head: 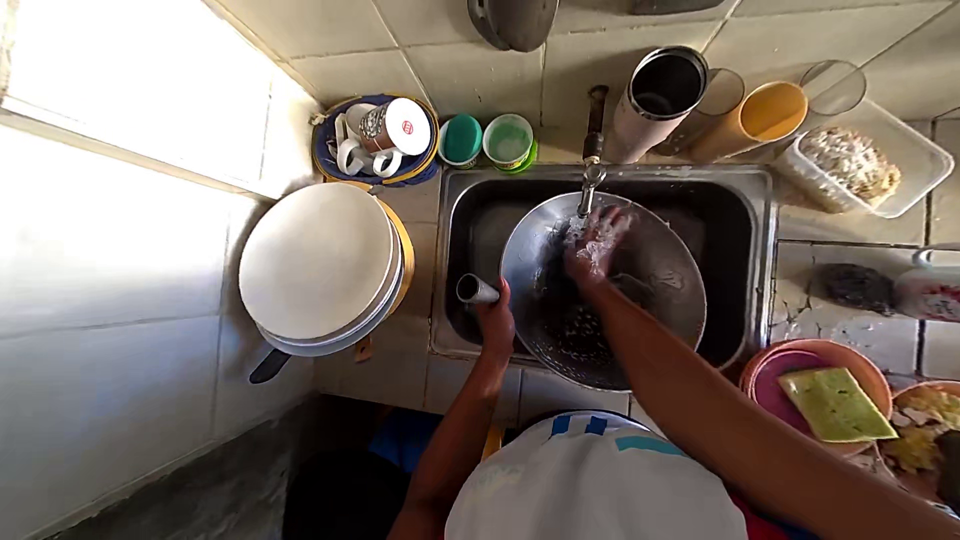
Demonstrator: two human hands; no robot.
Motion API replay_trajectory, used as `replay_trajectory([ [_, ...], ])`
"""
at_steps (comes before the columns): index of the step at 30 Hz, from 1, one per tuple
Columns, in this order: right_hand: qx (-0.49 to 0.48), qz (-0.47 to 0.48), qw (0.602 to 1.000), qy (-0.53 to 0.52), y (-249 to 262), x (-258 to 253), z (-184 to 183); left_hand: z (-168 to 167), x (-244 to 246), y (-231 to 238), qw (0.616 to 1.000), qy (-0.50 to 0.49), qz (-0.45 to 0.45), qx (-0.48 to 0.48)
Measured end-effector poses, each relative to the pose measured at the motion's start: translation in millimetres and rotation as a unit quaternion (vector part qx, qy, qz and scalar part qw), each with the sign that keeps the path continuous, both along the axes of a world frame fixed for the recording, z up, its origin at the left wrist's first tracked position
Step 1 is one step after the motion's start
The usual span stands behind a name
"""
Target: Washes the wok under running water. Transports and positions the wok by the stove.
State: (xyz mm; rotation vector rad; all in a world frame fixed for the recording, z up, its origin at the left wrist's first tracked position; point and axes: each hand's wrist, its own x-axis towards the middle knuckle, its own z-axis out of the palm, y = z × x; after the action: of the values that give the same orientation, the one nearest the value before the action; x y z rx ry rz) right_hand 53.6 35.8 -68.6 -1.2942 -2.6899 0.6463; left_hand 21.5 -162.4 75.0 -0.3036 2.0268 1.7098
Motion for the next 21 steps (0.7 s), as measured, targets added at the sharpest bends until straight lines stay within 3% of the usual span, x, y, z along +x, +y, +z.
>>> replay_trajectory([
  [2, -0.071, 0.01, 0.996, 0.048, -52.2, -40.7, 16.6, -0.1, 4.1, -1.3, 1.0, 0.01, 0.017, -0.003],
  [4, -0.113, 0.03, 0.964, 0.239, -104.6, -61.0, 25.2, 0.4, 6.6, -4.8, 0.999, 0.032, 0.026, -0.007],
  [5, -0.181, 0.058, 0.936, 0.298, -127.0, -59.2, 44.1, 0.5, 6.3, -6.7, 0.999, 0.041, 0.033, -0.009],
  [8, -0.474, 0.16, 0.825, 0.264, -153.0, -9.9, 123.8, 7.8, 3.6, -11.0, 0.995, 0.078, 0.054, -0.022],
  [10, -0.55, 0.276, 0.768, 0.176, -143.9, 42.6, 135.2, 14.1, 4.3, -12.1, 0.993, 0.101, 0.061, -0.03],
  [13, -0.473, 0.49, 0.732, 0.011, -90.6, 122.9, 113.6, 16.5, 2.9, -15.6, 0.986, 0.148, 0.07, -0.025],
  [15, -0.346, 0.545, 0.755, -0.113, -30.1, 149.0, 89.4, 15.4, 1.1, -21.1, 0.987, 0.142, 0.069, 0.001],
  [17, -0.187, 0.508, 0.824, -0.165, 32.3, 153.3, 57.4, 15.7, 2.4, -23.7, 0.99, 0.124, 0.073, 0.005],
  [19, -0.07, 0.449, 0.877, -0.155, 80.3, 132.6, 39.0, 20.7, 7.6, -21.7, 0.989, 0.111, 0.091, -0.016],
  [21, 0.028, 0.389, 0.916, -0.091, 95.5, 99.5, 21.0, 26.7, 15.2, -20.5, 0.991, 0.095, 0.094, -0.024],
])
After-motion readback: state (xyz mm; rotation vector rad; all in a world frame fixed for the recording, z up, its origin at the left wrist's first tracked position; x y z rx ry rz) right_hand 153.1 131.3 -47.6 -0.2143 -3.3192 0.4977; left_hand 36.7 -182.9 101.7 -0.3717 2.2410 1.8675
